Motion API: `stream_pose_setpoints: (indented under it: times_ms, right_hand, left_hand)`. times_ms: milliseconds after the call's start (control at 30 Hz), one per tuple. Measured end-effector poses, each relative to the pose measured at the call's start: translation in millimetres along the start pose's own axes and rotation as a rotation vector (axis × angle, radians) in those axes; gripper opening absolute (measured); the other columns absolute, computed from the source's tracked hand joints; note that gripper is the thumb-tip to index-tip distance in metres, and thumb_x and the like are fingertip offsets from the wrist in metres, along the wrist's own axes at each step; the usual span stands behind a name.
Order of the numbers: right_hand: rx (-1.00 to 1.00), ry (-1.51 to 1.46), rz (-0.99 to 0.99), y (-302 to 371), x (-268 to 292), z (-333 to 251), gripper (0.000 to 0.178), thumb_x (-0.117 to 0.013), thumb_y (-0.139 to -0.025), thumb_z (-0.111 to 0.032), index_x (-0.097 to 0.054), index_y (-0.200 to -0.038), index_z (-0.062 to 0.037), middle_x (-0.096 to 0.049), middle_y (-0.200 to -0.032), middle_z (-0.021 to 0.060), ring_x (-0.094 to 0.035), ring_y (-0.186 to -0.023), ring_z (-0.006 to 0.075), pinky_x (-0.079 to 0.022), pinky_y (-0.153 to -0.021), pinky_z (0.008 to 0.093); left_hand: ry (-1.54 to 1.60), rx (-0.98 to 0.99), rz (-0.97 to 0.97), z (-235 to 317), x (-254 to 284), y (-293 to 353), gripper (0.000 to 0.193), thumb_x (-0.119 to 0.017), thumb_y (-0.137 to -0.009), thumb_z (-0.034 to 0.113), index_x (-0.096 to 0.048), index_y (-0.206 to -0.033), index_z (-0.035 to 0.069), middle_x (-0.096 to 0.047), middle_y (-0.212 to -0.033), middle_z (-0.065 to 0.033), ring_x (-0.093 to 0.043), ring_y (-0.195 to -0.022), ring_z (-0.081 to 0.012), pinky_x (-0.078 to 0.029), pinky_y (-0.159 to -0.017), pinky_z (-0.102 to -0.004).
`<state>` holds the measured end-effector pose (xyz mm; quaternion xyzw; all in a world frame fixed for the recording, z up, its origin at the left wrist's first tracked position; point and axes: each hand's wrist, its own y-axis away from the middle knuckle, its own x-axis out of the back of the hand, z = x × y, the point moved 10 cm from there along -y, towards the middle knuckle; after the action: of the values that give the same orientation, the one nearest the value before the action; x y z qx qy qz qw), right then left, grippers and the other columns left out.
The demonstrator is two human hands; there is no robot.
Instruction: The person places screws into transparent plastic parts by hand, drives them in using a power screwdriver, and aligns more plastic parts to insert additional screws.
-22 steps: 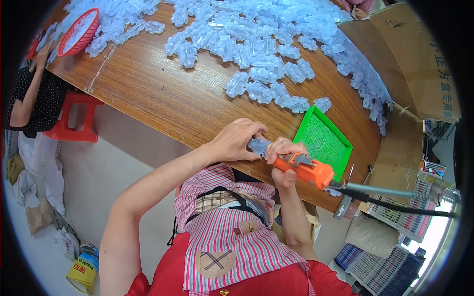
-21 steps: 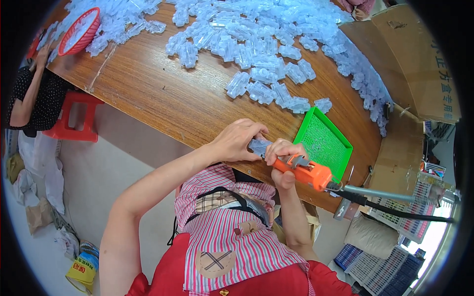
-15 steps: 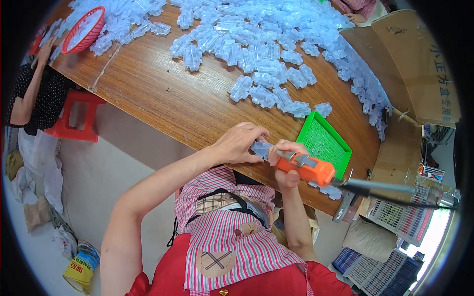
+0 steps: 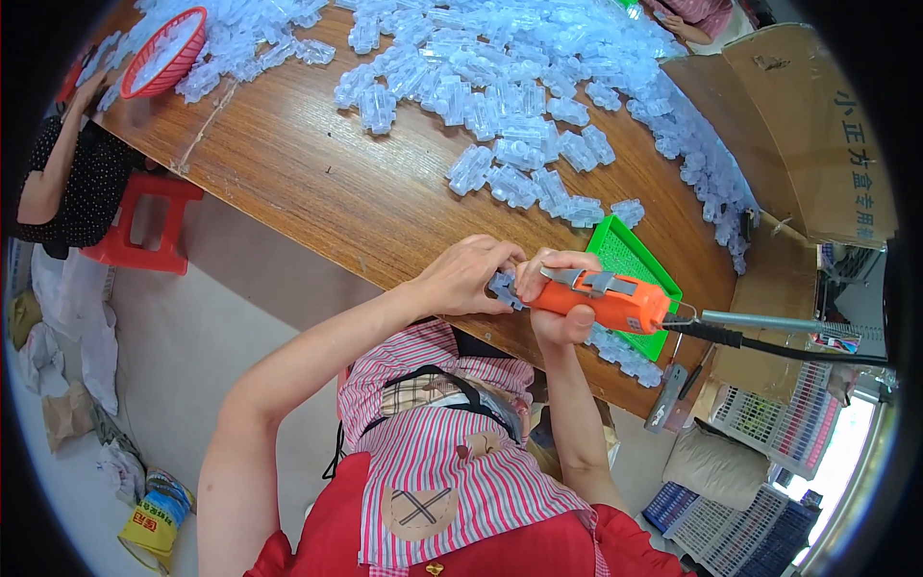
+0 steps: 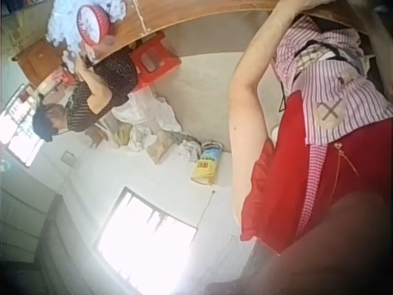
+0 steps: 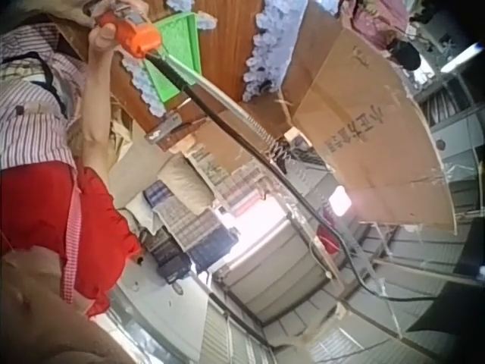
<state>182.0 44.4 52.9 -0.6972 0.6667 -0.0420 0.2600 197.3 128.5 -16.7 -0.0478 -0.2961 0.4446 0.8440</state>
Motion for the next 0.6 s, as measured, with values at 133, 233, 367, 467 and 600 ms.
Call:
stream_pose_setpoints:
  times_ms: [133,233,367,467,600]
  right_hand:
    - [-0.019,-0.031,-0.002,1.2,1.0,7.3,0.065,-0.066,-0.084,-0.061,-0.05,-0.101,-0.0006,-0.054,-0.063,0.0066,-0.052,-0.054,0.0154,-0.045,-0.053,0.0303]
    - [0.024,0.126,-0.07,1.8,-9.0,10.3,0.066,-0.059,-0.084,-0.067,-0.046,-0.098,-0.0046,-0.05,-0.061,0.0049,-0.049,-0.054,0.0159,-0.043,-0.052,0.0294]
    - [0.013,0.135,-0.105,4.5,-11.5,11.4,0.063,-0.062,-0.084,-0.066,-0.045,-0.095,-0.0061,-0.052,-0.062,0.005,-0.05,-0.055,0.016,-0.043,-0.052,0.0291]
    - [0.04,0.127,-0.135,5.7,-14.3,7.8,0.061,-0.065,-0.084,-0.061,-0.051,-0.096,-0.0028,-0.059,-0.064,0.0041,-0.058,-0.058,0.0145,-0.047,-0.055,0.0282]
    - [0.034,0.286,-0.156,6.3,-3.7,16.1,0.072,-0.057,-0.085,-0.068,-0.054,-0.107,-0.0002,-0.059,-0.065,0.0026,-0.057,-0.057,0.0117,-0.045,-0.053,0.0251]
  left_hand:
    - [0.001,-0.006,0.016,0.4,0.5,-0.3,0.066,-0.082,-0.062,0.024,-0.052,-0.117,0.006,-0.066,-0.1,-0.0119,-0.06,-0.102,-0.0329,-0.045,-0.092,-0.0434]
    - [0.014,0.005,0.02,-4.6,-1.0,1.0,0.064,-0.082,-0.063,0.025,-0.053,-0.116,0.006,-0.065,-0.099,-0.0129,-0.06,-0.102,-0.0334,-0.045,-0.092,-0.0438]
    - [0.004,-0.005,0.027,-5.0,-0.1,-1.0,0.062,-0.082,-0.064,0.026,-0.054,-0.114,0.005,-0.064,-0.1,-0.0154,-0.06,-0.101,-0.0343,-0.046,-0.091,-0.0438]
    - [0.008,-0.009,0.023,-7.2,-3.0,3.5,0.061,-0.082,-0.064,0.027,-0.055,-0.114,0.005,-0.063,-0.101,-0.0162,-0.059,-0.101,-0.0349,-0.046,-0.09,-0.0438]
    - [0.003,-0.027,0.0,-3.6,-3.4,0.6,0.06,-0.082,-0.063,0.027,-0.055,-0.113,0.006,-0.062,-0.099,-0.0159,-0.059,-0.1,-0.0353,-0.045,-0.09,-0.0438]
